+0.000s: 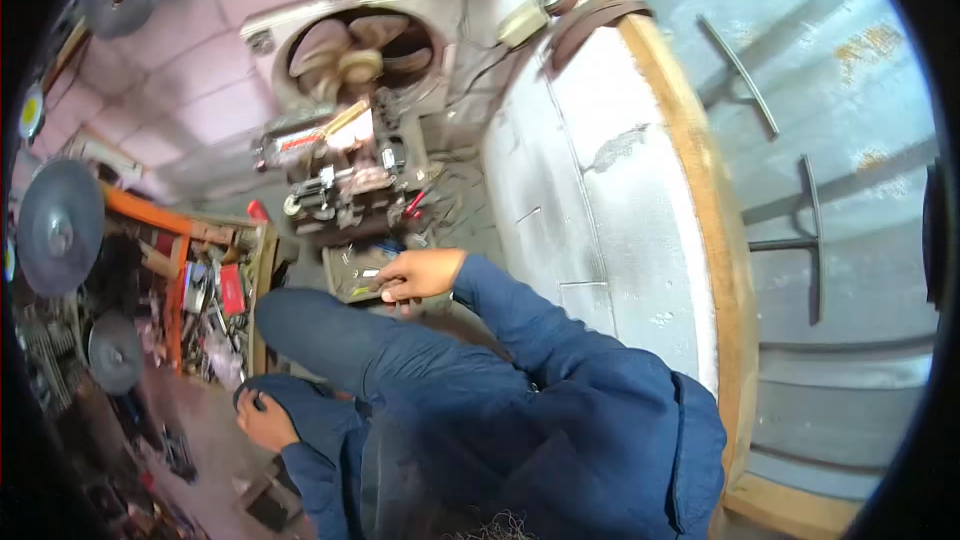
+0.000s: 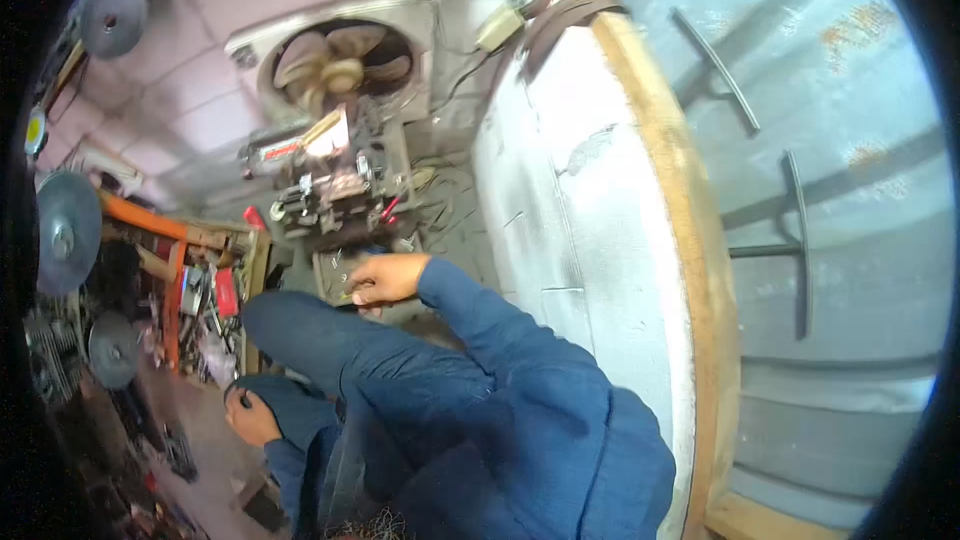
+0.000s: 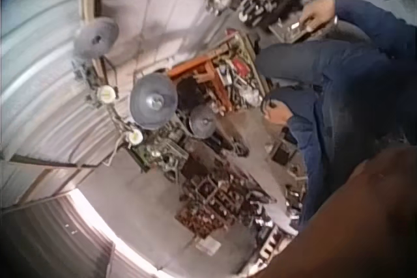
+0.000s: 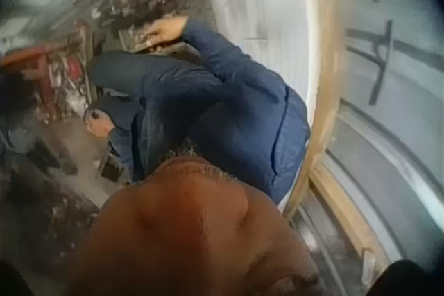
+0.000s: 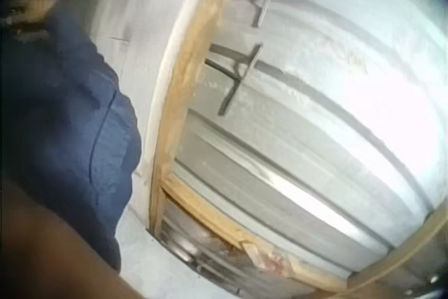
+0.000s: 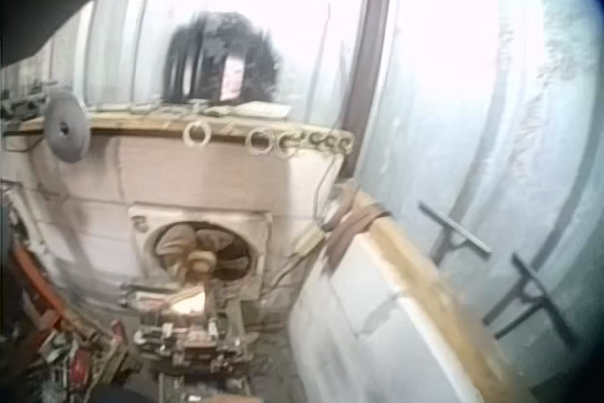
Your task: The person grinds a small metal component using a handheld angle grinder at a workbench, then takes a metal rod and circular plate to an engine assembly and works on it with pliers and a T-handle tool.
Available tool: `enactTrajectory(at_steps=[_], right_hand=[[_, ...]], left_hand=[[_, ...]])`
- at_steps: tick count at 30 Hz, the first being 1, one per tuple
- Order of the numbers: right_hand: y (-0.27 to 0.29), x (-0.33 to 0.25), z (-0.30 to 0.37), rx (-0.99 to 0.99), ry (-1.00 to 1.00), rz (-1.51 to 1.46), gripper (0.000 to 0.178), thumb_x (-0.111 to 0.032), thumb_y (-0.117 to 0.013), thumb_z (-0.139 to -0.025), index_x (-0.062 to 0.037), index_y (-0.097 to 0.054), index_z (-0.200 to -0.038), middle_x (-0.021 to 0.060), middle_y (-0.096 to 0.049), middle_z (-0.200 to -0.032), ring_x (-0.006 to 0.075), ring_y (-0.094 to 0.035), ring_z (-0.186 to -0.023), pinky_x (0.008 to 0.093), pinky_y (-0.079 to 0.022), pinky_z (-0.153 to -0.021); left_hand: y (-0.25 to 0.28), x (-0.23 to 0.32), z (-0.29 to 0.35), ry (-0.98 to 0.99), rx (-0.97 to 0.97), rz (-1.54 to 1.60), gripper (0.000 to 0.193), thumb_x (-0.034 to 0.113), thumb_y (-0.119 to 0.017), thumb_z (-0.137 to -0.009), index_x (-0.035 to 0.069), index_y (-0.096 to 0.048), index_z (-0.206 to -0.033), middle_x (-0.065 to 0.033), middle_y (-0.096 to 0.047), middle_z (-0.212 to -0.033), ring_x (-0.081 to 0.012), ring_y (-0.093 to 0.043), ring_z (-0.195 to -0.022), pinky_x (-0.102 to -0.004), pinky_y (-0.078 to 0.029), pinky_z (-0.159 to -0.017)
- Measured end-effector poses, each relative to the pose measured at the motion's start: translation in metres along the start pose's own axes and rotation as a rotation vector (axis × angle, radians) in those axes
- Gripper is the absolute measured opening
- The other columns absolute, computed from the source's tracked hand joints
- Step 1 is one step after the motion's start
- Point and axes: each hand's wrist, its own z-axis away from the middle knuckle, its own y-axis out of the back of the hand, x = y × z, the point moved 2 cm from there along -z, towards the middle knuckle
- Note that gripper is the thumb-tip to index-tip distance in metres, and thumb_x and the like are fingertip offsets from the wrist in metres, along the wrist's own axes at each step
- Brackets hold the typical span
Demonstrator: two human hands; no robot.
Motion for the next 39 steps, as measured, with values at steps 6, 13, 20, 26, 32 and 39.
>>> enactTrajectory(at_steps=[6, 13, 20, 26, 32, 39], right_hand=[[0.129, -0.135, 0.204, 1.644, 0.855, -0.324, 0.037, -0.014, -0.057, -0.100, 0.0016, -0.044, -0.130, 0.0144, -0.065, -0.092, 0.0208, -0.066, -0.073, 0.0312, -0.055, -0.058], [0.245, -0.097, 0.318, 1.942, 1.325, -0.447, 0.039, -0.026, -0.037, -0.107, 0.0107, -0.051, -0.109, 0.0250, -0.066, -0.099, 0.0327, -0.069, -0.084, 0.0437, -0.062, -0.078], [0.229, -0.169, 0.309, 2.605, 0.501, -0.415, 0.060, -0.028, -0.030, -0.108, 0.0138, -0.063, -0.080, 0.0234, -0.072, -0.089, 0.0321, -0.072, -0.084, 0.0408, -0.058, -0.076], [0.208, -0.293, 0.305, 2.164, 1.103, 0.252, 0.046, -0.026, -0.039, -0.109, 0.0140, -0.061, -0.108, 0.0208, -0.073, -0.098, 0.0278, -0.073, -0.087, 0.0348, -0.061, -0.080], [0.040, -0.377, 0.119, 1.248, 0.858, 0.604, 0.024, 0.000, -0.052, -0.098, 0.0003, -0.066, -0.117, 0.0105, -0.074, -0.093, 0.0163, -0.067, -0.070, 0.0293, -0.054, -0.065], [-0.100, -0.391, -0.008, 0.335, 0.981, 1.563, 0.024, -0.020, -0.063, -0.086, -0.0026, -0.058, -0.102, 0.0106, -0.064, -0.070, 0.0286, -0.066, -0.057, 0.0401, -0.052, -0.050]], left_hand=[[-0.004, 0.021, 0.001, 0.051, -0.037, -0.100, 0.022, 0.016, -0.064, -0.086, 0.006, -0.072, -0.103, -0.0034, -0.066, -0.124, -0.0307, -0.061, -0.106, -0.0416, -0.049, -0.093], [-0.006, 0.012, -0.009, 0.000, 0.103, 0.222, 0.020, 0.012, -0.070, -0.078, 0.010, -0.073, -0.098, -0.0055, -0.071, -0.113, -0.0317, -0.061, -0.104, -0.0420, -0.048, -0.093], [0.032, -0.033, -0.014, 0.419, 0.130, 0.889, 0.009, 0.006, -0.064, -0.092, 0.002, -0.070, -0.098, -0.0056, -0.070, -0.094, -0.0126, -0.062, -0.085, -0.0300, -0.049, -0.079], [0.170, 0.036, -0.073, -0.177, 0.424, 0.968, 0.011, -0.002, -0.062, -0.088, -0.001, -0.067, -0.097, -0.0109, -0.072, -0.101, -0.0205, -0.067, -0.097, -0.0328, -0.051, -0.088], [0.319, 0.202, -0.073, -0.867, 0.701, 0.687, 0.048, 0.003, -0.074, -0.080, 0.002, -0.056, -0.125, -0.0159, -0.062, -0.132, -0.0293, -0.058, -0.124, -0.0458, -0.043, -0.108], [0.270, 0.185, -0.068, -0.707, 0.347, 1.300, 0.094, 0.010, -0.090, -0.066, 0.002, -0.036, -0.143, -0.0098, -0.051, -0.130, -0.0208, -0.052, -0.122, -0.0383, -0.043, -0.105]])
